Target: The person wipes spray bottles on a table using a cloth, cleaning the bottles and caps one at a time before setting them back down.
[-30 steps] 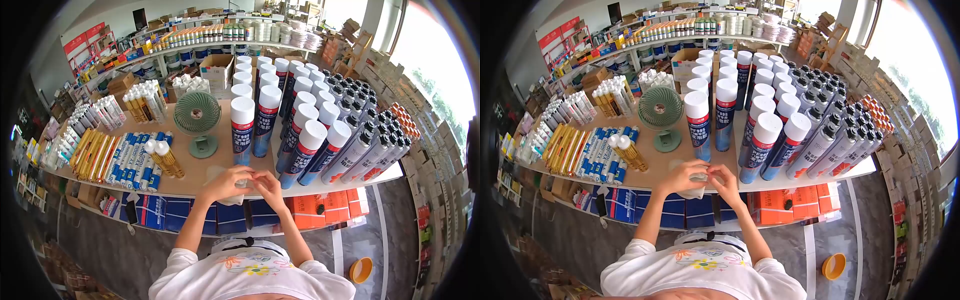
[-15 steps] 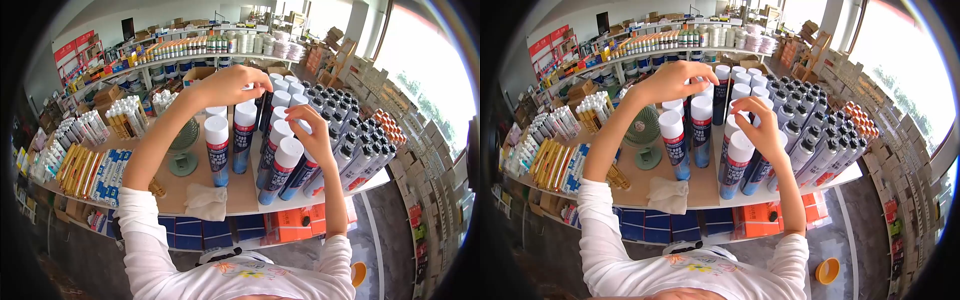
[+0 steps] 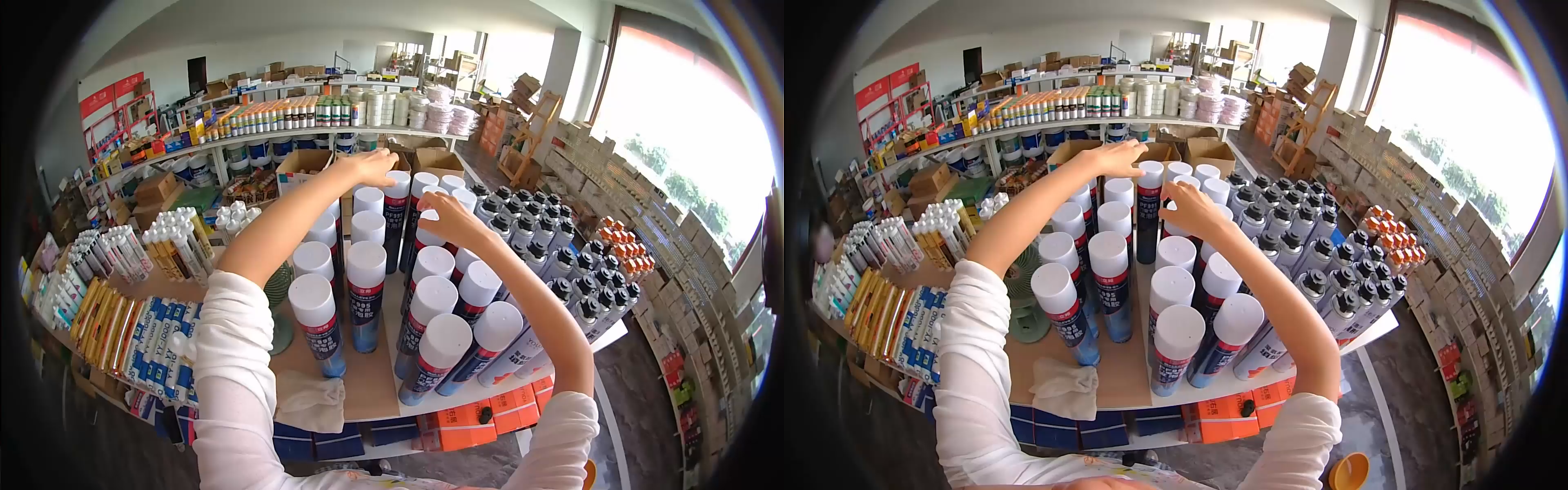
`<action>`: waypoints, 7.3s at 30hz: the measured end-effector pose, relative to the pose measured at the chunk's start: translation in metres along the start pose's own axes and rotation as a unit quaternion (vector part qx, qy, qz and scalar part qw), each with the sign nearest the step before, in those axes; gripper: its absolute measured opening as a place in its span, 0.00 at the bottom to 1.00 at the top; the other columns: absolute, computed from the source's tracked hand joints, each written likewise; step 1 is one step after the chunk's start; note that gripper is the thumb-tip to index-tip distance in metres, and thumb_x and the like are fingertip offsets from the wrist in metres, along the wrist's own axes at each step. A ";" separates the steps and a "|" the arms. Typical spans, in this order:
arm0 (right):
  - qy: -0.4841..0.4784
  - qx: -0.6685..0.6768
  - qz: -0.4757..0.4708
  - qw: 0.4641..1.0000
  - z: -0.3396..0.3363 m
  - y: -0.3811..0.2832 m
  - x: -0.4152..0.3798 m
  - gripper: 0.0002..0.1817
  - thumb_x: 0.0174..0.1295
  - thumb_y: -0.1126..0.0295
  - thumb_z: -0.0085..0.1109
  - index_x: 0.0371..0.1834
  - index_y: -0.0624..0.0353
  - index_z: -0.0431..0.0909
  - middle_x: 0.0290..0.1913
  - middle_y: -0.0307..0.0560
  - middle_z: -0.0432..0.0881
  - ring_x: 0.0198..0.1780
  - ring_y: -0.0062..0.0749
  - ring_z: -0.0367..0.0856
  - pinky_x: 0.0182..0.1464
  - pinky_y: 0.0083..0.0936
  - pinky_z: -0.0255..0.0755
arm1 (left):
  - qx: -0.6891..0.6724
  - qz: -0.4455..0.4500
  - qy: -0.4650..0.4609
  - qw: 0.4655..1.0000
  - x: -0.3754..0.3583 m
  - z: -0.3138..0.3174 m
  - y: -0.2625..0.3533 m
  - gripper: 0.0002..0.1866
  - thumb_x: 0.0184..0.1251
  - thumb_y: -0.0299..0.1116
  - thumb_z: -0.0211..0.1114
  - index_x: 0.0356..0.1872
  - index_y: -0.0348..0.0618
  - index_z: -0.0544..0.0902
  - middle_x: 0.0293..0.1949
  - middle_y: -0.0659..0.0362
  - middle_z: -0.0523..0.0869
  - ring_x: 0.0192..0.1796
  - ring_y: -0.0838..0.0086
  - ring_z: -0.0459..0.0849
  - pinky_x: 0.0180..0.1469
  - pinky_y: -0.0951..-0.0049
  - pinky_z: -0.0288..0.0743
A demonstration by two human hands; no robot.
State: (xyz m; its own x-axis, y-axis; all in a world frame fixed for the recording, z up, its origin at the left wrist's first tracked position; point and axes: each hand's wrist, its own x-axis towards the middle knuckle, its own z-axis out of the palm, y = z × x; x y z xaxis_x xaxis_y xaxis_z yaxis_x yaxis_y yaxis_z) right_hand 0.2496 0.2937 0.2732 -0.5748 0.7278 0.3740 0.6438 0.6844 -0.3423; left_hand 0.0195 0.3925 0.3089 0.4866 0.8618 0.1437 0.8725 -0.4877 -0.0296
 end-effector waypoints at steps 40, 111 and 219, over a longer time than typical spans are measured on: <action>-0.007 -0.266 -0.067 0.962 0.031 0.015 -0.003 0.18 0.59 0.63 0.62 0.51 0.55 0.76 0.48 0.46 0.78 0.57 0.41 0.79 0.63 0.50 0.66 | -0.026 0.001 -0.060 0.998 0.061 0.066 0.020 0.58 0.31 0.45 0.82 0.63 0.19 0.63 0.52 0.34 0.82 0.53 0.49 0.85 0.52 0.60 0.83; 0.213 0.120 0.255 0.936 0.262 -0.148 -0.272 0.42 0.41 0.60 0.83 0.58 0.74 0.75 0.46 0.67 0.84 0.50 0.56 0.84 0.51 0.40 0.77 | -0.253 0.201 0.003 0.946 -0.307 0.008 0.150 0.43 0.47 0.37 0.79 0.64 0.40 0.64 0.59 0.48 0.75 0.59 0.55 0.79 0.59 0.59 0.75; 0.334 0.373 0.159 0.851 0.180 -0.184 -0.182 0.46 0.47 0.61 0.81 0.65 0.67 0.62 0.52 0.60 0.83 0.53 0.42 0.84 0.55 0.35 0.76 | -0.197 0.287 0.085 0.934 -0.294 -0.039 0.162 0.21 0.50 0.19 0.66 0.50 0.32 0.81 0.47 0.49 0.83 0.48 0.53 0.84 0.52 0.63 0.79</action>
State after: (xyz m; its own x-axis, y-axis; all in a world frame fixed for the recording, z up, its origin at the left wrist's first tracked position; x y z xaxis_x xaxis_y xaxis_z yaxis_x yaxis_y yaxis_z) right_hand 0.1447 0.0432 0.1133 0.1432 0.8644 0.4819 0.0700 0.4769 -0.8762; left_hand 0.0158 0.0549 0.3006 0.8248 0.4251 0.3729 0.3702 -0.9044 0.2120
